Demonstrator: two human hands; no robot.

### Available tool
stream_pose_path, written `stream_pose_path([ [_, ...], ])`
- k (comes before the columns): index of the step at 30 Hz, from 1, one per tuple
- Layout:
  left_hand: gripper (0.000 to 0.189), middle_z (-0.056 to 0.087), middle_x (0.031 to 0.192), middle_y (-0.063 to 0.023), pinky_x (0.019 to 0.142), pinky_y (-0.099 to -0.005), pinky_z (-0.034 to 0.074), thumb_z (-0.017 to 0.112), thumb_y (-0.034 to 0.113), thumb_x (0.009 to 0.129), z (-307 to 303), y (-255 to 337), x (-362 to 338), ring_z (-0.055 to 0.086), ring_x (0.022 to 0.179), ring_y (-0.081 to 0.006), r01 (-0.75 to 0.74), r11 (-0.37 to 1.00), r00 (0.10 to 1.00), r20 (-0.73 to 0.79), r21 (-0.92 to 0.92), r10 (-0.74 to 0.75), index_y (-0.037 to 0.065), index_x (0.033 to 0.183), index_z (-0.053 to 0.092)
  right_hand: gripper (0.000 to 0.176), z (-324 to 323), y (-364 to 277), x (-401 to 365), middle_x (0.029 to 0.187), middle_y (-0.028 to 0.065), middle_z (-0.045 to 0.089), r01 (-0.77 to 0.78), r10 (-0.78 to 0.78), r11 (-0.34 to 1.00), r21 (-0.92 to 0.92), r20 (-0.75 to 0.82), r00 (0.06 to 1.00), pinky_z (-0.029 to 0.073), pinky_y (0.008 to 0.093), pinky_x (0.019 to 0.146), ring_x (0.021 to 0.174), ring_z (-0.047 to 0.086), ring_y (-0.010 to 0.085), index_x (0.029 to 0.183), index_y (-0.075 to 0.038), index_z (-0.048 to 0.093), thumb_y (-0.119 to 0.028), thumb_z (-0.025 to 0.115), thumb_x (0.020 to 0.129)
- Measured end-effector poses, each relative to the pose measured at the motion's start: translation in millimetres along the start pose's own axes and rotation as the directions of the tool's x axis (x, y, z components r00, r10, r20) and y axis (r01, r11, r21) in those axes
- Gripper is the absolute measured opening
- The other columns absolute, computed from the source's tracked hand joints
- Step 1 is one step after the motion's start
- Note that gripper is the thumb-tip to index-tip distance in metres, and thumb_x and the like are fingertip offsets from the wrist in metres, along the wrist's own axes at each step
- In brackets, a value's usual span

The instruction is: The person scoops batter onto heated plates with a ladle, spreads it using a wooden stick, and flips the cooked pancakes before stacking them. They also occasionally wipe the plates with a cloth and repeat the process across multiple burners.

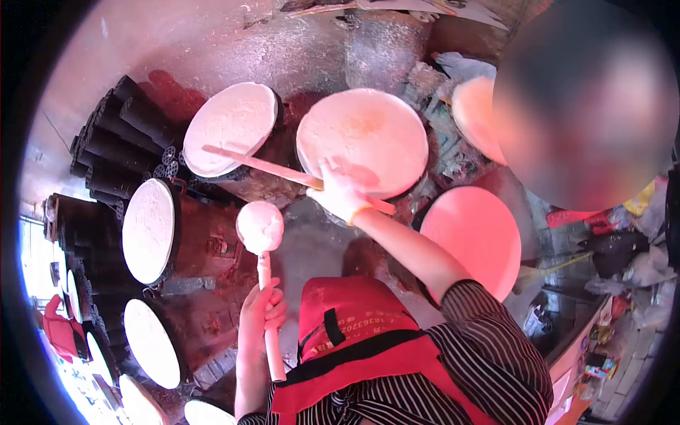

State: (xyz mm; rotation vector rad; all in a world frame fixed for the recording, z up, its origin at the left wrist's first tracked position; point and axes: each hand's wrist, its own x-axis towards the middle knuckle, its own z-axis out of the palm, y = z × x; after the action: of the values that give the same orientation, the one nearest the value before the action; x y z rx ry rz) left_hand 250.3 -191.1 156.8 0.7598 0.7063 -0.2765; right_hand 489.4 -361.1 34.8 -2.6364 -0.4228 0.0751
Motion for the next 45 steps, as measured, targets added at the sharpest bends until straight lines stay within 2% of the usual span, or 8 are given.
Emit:
stream_pose_path([
  [11, 0.017, 0.039, 0.072, 0.0009, 0.037, -0.0153, 0.024, 0.048, 0.016, 0.097, 5.6, 111.8, 110.5, 0.033, 0.049, -0.0034, 0.089, 0.995, 0.987, 0.129, 0.050, -0.095, 0.005, 0.111, 0.046, 0.053, -40.6, 1.8, 121.6, 0.074, 0.0191, 0.067, -0.157, 0.161, 0.985, -0.064, 0.055, 0.985, 0.050, 0.0444, 0.056, 0.068, 0.067, 0.0327, 0.077, -0.005, 0.070, -0.049, 0.045, 0.090],
  [15, 0.018, 0.040, 0.071, 0.0008, 0.038, -0.0164, 0.025, 0.048, 0.014, 0.096, 22.9, 149.9, 162.1, 0.034, 0.049, -0.0039, 0.147, 0.982, 0.962, 0.215, 0.118, -0.170, 0.005, 0.111, 0.045, 0.017, -189.7, 63.8, 147.4, 0.068, 0.0134, 0.066, -0.082, 0.145, 0.977, 0.195, -0.340, 0.929, 0.049, 0.0344, 0.060, 0.065, 0.064, 0.0262, 0.076, -0.004, 0.071, -0.020, 0.063, 0.077],
  [25, 0.013, 0.043, 0.069, 0.0009, 0.033, -0.0149, 0.028, 0.046, 0.008, 0.097, 104.1, 174.4, 234.5, 0.035, 0.046, -0.0032, 0.384, 0.923, 0.865, 0.348, 0.007, -0.362, 0.000, 0.107, 0.048, 0.020, -470.7, 338.1, 42.4, 0.063, 0.0025, 0.053, -0.048, 0.699, 0.684, 0.728, -0.636, 0.328, 0.038, 0.0312, 0.041, 0.048, 0.047, 0.0139, 0.080, -0.003, 0.061, -0.022, 0.066, 0.076],
  [29, 0.019, 0.043, 0.070, -0.0019, 0.032, -0.0164, 0.028, 0.044, 0.010, 0.098, 135.7, 153.7, 226.7, 0.036, 0.048, -0.0058, 0.301, 0.953, 0.918, 0.282, -0.033, -0.280, -0.001, 0.113, 0.046, 0.012, -409.4, 407.5, 17.9, 0.052, -0.0039, 0.042, 0.251, 0.810, 0.449, 0.858, -0.509, 0.291, 0.030, 0.0270, 0.035, 0.038, 0.040, 0.0112, 0.071, -0.013, 0.055, -0.011, 0.061, 0.082],
  [30, 0.019, 0.043, 0.070, -0.0019, 0.032, -0.0166, 0.029, 0.043, 0.010, 0.099, 146.5, 148.3, 220.0, 0.036, 0.048, -0.0060, 0.295, 0.954, 0.925, 0.264, -0.053, -0.271, -0.002, 0.113, 0.046, 0.010, -383.9, 417.0, 23.5, 0.052, -0.0034, 0.041, 0.292, 0.882, 0.404, 0.867, -0.454, 0.126, 0.028, 0.0286, 0.035, 0.037, 0.037, 0.0120, 0.073, -0.012, 0.057, -0.013, 0.060, 0.083],
  [34, 0.021, 0.042, 0.071, -0.0025, 0.033, -0.0173, 0.030, 0.041, 0.010, 0.099, 179.7, 128.8, 193.3, 0.036, 0.050, -0.0065, 0.259, 0.957, 0.950, 0.214, -0.129, -0.228, -0.003, 0.115, 0.045, 0.032, -260.5, 494.0, 13.6, 0.089, 0.0159, 0.068, -0.279, 0.876, 0.406, 0.870, -0.458, -0.154, 0.051, 0.0388, 0.074, 0.085, 0.066, 0.0268, 0.097, 0.001, 0.068, -0.027, 0.060, 0.082],
  [39, 0.024, 0.042, 0.073, -0.0025, 0.033, -0.0165, 0.029, 0.041, 0.012, 0.099, 203.9, 111.3, 166.2, 0.036, 0.050, -0.0057, 0.235, 0.964, 0.966, 0.139, -0.123, -0.218, -0.003, 0.118, 0.044, 0.038, -190.8, 494.8, 1.1, 0.094, 0.0239, 0.066, -0.339, 0.860, 0.268, 0.902, -0.382, -0.337, 0.048, 0.0423, 0.081, 0.090, 0.064, 0.0360, 0.096, 0.004, 0.065, -0.030, 0.057, 0.080],
  [45, 0.023, 0.040, 0.071, 0.0032, 0.035, -0.0149, 0.025, 0.046, 0.014, 0.097, 234.9, 89.5, 136.5, 0.031, 0.046, -0.0025, 0.024, 0.892, 0.986, 0.138, 0.451, -0.096, 0.004, 0.118, 0.048, 0.043, -202.8, 436.0, -18.2, 0.096, 0.0256, 0.065, -0.286, 0.831, 0.353, 0.891, -0.439, -0.343, 0.046, 0.0449, 0.084, 0.093, 0.062, 0.0386, 0.106, 0.006, 0.060, -0.032, 0.050, 0.089],
])
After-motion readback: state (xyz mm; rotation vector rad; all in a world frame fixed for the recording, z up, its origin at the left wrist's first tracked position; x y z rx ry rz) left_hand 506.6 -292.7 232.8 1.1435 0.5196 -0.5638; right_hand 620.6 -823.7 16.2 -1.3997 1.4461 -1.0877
